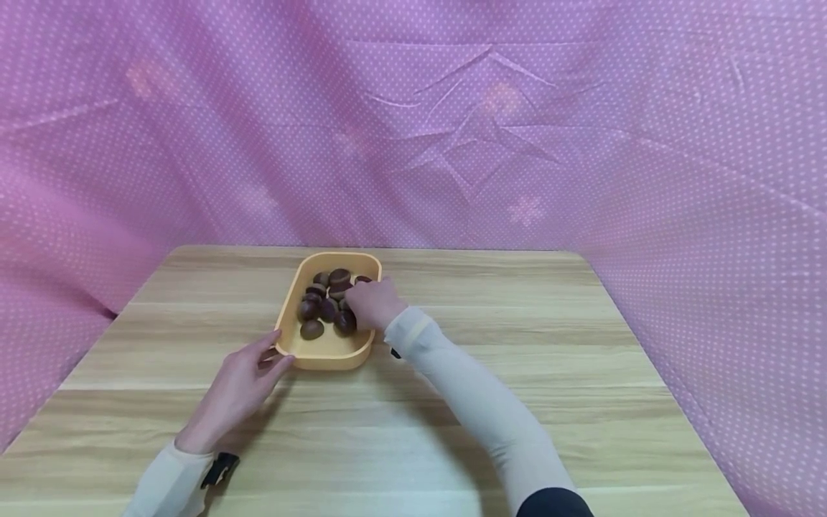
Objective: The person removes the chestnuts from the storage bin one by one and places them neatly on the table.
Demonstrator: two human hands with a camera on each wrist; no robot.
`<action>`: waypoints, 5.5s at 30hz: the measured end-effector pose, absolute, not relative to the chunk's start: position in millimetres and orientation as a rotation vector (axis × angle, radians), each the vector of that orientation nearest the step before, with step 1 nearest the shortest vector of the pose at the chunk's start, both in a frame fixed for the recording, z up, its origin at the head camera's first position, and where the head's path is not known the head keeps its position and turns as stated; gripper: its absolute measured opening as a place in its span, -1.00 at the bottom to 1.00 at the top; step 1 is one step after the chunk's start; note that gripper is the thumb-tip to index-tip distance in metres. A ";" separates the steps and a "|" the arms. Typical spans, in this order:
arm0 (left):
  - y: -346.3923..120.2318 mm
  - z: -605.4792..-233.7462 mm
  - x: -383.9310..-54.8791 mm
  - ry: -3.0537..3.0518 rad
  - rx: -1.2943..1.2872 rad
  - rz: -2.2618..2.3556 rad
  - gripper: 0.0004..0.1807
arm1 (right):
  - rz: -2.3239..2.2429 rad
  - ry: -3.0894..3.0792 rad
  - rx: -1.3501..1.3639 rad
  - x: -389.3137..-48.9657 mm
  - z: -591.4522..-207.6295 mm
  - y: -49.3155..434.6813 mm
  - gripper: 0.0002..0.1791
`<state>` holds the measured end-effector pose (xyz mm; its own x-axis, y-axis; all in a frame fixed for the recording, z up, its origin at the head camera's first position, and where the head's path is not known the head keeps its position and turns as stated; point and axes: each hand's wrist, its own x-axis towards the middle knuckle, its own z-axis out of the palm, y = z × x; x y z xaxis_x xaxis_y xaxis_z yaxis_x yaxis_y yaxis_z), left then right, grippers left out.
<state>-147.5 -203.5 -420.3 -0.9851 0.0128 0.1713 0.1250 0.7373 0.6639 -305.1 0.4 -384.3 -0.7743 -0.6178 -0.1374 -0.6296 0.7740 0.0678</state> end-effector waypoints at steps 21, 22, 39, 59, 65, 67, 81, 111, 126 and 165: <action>-200.5 -421.2 -143.1 -2.784 -0.084 -1.086 -0.33 | -0.724 2.852 -1.023 -307.2 -351.0 53.4 -0.60; -200.3 -421.5 -142.8 -2.783 -0.088 -1.087 -0.33 | -0.777 2.849 -1.006 -308.3 -351.4 57.1 -0.61; -199.4 -421.0 -143.2 -2.816 -0.075 -1.029 -0.33 | -1.114 2.853 -0.714 -331.8 -384.5 103.2 -0.59; -200.4 -422.2 -141.6 -2.817 -0.082 -1.007 -0.33 | -1.023 2.779 -0.598 -348.6 -423.4 121.9 -0.53; -200.1 -422.2 -141.5 -2.820 -0.074 -1.009 -0.33 | -1.018 2.784 -0.567 -349.5 -426.8 121.4 -0.55; -200.0 -421.9 -141.8 -2.824 -0.067 -1.007 -0.33 | -1.023 2.782 -0.558 -349.8 -426.9 121.2 -0.55; -200.8 -420.4 -143.3 -2.812 -0.111 -0.982 -0.33 | -1.062 2.780 -0.505 -347.2 -419.8 122.1 -0.46; -202.8 -424.2 -144.1 -2.810 -0.133 -0.957 -0.32 | -0.477 2.867 -1.233 -270.8 -366.8 19.0 -0.65; -202.1 -423.1 -145.4 -2.792 -0.175 -0.934 -0.31 | -0.253 2.886 -1.191 -270.4 -393.6 6.6 -0.62; -203.4 -426.0 -141.9 -2.796 -0.183 -0.910 -0.28 | -0.629 2.848 -1.257 -284.2 -367.6 34.9 -0.60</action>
<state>-141.9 -203.4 -426.0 -0.9733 0.0567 0.2223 0.1767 0.8032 0.5689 -284.2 34.9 -367.6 -0.6863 -0.7027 0.1875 -0.7163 0.6085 -0.3415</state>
